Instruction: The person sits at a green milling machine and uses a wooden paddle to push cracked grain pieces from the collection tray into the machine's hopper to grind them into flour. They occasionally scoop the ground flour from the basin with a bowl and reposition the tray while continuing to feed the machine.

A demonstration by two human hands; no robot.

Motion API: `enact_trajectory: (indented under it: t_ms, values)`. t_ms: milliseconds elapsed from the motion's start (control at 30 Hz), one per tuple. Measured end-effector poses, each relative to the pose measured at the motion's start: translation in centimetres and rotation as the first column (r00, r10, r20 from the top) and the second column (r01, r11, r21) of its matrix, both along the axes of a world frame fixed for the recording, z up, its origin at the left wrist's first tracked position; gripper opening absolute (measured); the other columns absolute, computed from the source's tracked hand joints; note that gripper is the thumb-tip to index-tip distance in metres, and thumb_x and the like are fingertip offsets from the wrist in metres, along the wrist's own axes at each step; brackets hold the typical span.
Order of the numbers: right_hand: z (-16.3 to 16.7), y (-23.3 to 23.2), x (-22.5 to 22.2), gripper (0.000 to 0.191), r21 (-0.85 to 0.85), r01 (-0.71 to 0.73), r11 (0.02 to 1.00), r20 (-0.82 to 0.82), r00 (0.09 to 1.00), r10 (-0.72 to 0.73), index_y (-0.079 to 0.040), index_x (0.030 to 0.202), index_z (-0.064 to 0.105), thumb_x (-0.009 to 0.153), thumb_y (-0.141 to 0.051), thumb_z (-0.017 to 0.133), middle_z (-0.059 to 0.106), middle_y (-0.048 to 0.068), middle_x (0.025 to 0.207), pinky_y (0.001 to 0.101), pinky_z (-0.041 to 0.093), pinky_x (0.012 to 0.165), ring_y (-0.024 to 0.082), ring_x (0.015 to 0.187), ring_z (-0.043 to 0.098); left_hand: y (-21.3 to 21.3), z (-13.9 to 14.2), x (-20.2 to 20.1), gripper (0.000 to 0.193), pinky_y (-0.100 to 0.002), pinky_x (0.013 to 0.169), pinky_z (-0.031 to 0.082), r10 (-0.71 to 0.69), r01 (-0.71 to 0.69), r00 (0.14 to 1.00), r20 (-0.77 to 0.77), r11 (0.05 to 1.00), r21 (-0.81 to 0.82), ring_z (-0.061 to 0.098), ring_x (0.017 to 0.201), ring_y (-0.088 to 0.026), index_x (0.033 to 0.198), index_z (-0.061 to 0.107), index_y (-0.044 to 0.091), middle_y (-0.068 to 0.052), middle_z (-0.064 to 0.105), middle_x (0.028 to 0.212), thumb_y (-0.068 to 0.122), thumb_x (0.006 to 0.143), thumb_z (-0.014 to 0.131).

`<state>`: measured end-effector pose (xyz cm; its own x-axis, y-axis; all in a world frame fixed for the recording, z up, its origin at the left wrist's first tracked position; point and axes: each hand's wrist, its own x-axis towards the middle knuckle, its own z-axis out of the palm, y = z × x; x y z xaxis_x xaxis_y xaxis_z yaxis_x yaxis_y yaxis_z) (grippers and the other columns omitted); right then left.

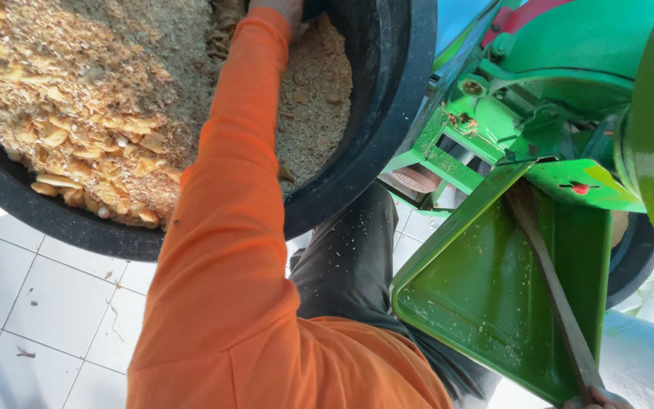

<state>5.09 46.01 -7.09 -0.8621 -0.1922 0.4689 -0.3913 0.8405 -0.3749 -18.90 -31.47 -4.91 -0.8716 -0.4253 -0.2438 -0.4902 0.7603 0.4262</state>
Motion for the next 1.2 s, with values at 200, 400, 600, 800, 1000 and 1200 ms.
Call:
enact_trajectory:
  t_ms: [200, 400, 600, 800, 1000, 1200]
  values:
    - [3.0, -5.1, 0.1, 0.017, 0.094, 0.028, 0.995, -0.121, 0.993, -0.016, -0.002, 0.099, 0.044, 0.113, -0.007, 0.051, 0.055, 0.014, 0.096, 0.0304, 0.052, 0.082, 0.021, 0.08, 0.057, 0.6, -2.7, -1.1, 0.086, -0.053, 0.097, 0.053, -0.118, 0.118, 0.993, 0.01, 0.992, -0.044, 0.062, 0.117, -0.045, 0.156, 0.031, 0.003, -0.03, 0.058, 0.136, 0.043, 0.092, 0.072]
    - [6.5, -12.5, 1.4, 0.017, -0.14, 0.115, 0.983, -0.155, 0.978, -0.136, -0.003, 0.098, 0.043, 0.114, -0.004, 0.05, 0.053, 0.013, 0.094, 0.0284, 0.049, 0.077, 0.018, 0.077, 0.053, 1.2, -4.0, 1.3, 0.088, -0.053, 0.097, 0.053, -0.237, 0.237, 0.971, 0.018, 0.967, -0.089, 0.062, 0.117, -0.046, 0.157, 0.03, 0.003, -0.03, 0.059, 0.136, 0.045, 0.092, 0.072]
    - [8.1, -15.8, 1.3, 0.011, -0.611, 0.035, 0.791, -0.073, 0.992, -0.1, 0.001, 0.11, 0.043, 0.115, -0.005, 0.051, 0.055, 0.012, 0.099, 0.0217, 0.044, 0.066, 0.014, 0.073, 0.05, 1.4, -2.1, 7.0, 0.087, -0.055, 0.093, 0.054, -0.108, 0.102, 0.99, 0.093, 0.992, 0.068, 0.066, 0.112, -0.046, 0.159, 0.03, 0.007, -0.029, 0.062, 0.133, 0.046, 0.091, 0.066]
    - [9.7, -18.0, 0.9, 0.009, -0.745, 0.025, 0.667, -0.046, 0.995, -0.089, -0.001, 0.11, 0.045, 0.113, -0.005, 0.053, 0.057, 0.012, 0.097, 0.0209, 0.043, 0.064, 0.012, 0.068, 0.047, 2.4, 0.5, 7.0, 0.084, -0.054, 0.104, 0.047, -0.171, 0.153, 0.928, 0.33, 0.985, 0.083, 0.059, 0.123, -0.043, 0.149, 0.05, 0.014, -0.021, 0.058, 0.141, 0.063, 0.084, 0.071]
    - [11.4, -19.8, 1.3, 0.008, -0.81, 0.06, 0.584, 0.0, 0.995, -0.101, -0.004, 0.107, 0.048, 0.109, -0.003, 0.056, 0.062, 0.012, 0.1, 0.0204, 0.04, 0.057, 0.011, 0.063, 0.045, 1.3, -0.2, 6.5, 0.085, -0.057, 0.105, 0.044, -0.164, 0.08, 0.973, 0.161, 0.898, 0.433, 0.056, 0.128, -0.04, 0.148, 0.05, 0.018, -0.016, 0.057, 0.143, 0.065, 0.08, 0.069]
    - [11.1, -18.0, 1.5, 0.01, -0.787, 0.025, 0.617, -0.001, 0.999, -0.042, -0.003, 0.112, 0.049, 0.114, -0.005, 0.059, 0.064, 0.016, 0.103, 0.0212, 0.046, 0.06, 0.013, 0.068, 0.053, -0.8, -1.0, 7.2, 0.085, -0.059, 0.105, 0.045, 0.005, -0.142, 0.982, 0.187, 0.669, 0.73, 0.056, 0.129, -0.039, 0.148, 0.05, 0.017, -0.015, 0.058, 0.144, 0.067, 0.08, 0.066]
